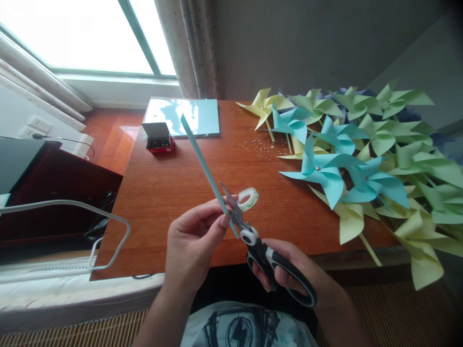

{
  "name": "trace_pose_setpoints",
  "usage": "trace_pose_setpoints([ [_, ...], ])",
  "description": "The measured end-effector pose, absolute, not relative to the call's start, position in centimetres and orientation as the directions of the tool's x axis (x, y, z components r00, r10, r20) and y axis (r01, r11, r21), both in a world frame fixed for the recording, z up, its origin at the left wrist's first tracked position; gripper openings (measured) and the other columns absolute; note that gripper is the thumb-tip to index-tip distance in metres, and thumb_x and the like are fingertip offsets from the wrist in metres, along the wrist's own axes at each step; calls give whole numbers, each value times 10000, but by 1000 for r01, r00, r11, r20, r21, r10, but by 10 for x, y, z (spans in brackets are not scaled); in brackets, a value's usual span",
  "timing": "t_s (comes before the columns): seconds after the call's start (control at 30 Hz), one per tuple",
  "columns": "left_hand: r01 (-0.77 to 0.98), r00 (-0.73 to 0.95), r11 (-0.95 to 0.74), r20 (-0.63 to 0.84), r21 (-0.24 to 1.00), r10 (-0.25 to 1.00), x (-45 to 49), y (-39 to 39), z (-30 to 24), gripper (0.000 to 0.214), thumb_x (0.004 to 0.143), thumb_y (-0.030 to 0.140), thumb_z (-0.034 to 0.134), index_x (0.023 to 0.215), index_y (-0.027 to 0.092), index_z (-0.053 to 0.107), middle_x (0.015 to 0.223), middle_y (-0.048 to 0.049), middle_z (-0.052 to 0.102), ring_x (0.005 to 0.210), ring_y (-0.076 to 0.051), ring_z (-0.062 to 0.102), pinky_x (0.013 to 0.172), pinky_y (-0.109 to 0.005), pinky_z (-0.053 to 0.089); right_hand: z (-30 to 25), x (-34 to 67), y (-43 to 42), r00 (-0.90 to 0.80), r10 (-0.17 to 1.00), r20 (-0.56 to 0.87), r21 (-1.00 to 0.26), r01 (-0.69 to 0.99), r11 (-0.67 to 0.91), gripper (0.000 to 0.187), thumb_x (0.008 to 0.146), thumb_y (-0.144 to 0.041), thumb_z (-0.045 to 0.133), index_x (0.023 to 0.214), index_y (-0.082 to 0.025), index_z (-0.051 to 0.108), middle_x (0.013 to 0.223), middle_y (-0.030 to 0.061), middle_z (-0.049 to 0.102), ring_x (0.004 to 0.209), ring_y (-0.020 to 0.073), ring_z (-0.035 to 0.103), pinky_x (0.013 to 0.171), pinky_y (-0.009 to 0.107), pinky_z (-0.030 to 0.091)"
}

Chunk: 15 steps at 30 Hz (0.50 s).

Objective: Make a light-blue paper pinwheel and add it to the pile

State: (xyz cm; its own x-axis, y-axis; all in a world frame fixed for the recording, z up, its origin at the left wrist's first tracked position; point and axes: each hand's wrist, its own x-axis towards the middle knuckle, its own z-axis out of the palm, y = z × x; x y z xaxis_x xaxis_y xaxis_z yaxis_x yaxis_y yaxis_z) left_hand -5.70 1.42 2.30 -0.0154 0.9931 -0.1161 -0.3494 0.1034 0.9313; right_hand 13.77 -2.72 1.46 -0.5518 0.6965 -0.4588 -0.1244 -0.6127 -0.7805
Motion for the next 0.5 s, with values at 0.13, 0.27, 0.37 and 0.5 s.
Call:
trace_pose_setpoints([
  [0.13, -352, -21, 107, -122, 930, 992, -57, 14, 23, 115, 857, 153, 759, 934, 220, 810, 1081, -48, 804, 1039, -167, 737, 906, -205, 575, 16, 138, -27, -553, 700, -451, -784, -129, -607, 695, 678, -813, 703, 888, -157, 611, 723, 17, 558, 614, 121, 479, 587, 261, 387],
  [0.27, -363, -23, 109, -126, 925, 992, -56, 14, 24, 104, 851, 154, 765, 923, 215, 809, 1074, -50, 806, 1057, -174, 736, 932, -215, 570, 17, 139, -26, -547, 707, -448, -785, -138, -604, 680, 679, -809, 706, 888, -168, 619, 738, 15, 560, 622, 122, 475, 591, 263, 383],
  [0.37, -369, -27, 109, -128, 923, 991, -56, 14, 25, 101, 849, 152, 766, 922, 210, 809, 1075, -53, 805, 1047, -169, 740, 926, -208, 571, 16, 138, -26, -533, 692, -486, -767, -119, -630, 667, 649, -782, 754, 850, -167, 595, 700, -2, 545, 591, 110, 449, 568, 255, 366],
  [0.5, -397, -39, 111, -138, 911, 990, -55, 15, 25, 107, 836, 146, 778, 914, 212, 811, 1057, -54, 809, 1022, -166, 749, 916, -209, 579, 17, 138, -27, -542, 676, -499, -756, -108, -645, 655, 645, -772, 764, 830, -171, 581, 698, -3, 543, 596, 118, 461, 579, 261, 370],
])
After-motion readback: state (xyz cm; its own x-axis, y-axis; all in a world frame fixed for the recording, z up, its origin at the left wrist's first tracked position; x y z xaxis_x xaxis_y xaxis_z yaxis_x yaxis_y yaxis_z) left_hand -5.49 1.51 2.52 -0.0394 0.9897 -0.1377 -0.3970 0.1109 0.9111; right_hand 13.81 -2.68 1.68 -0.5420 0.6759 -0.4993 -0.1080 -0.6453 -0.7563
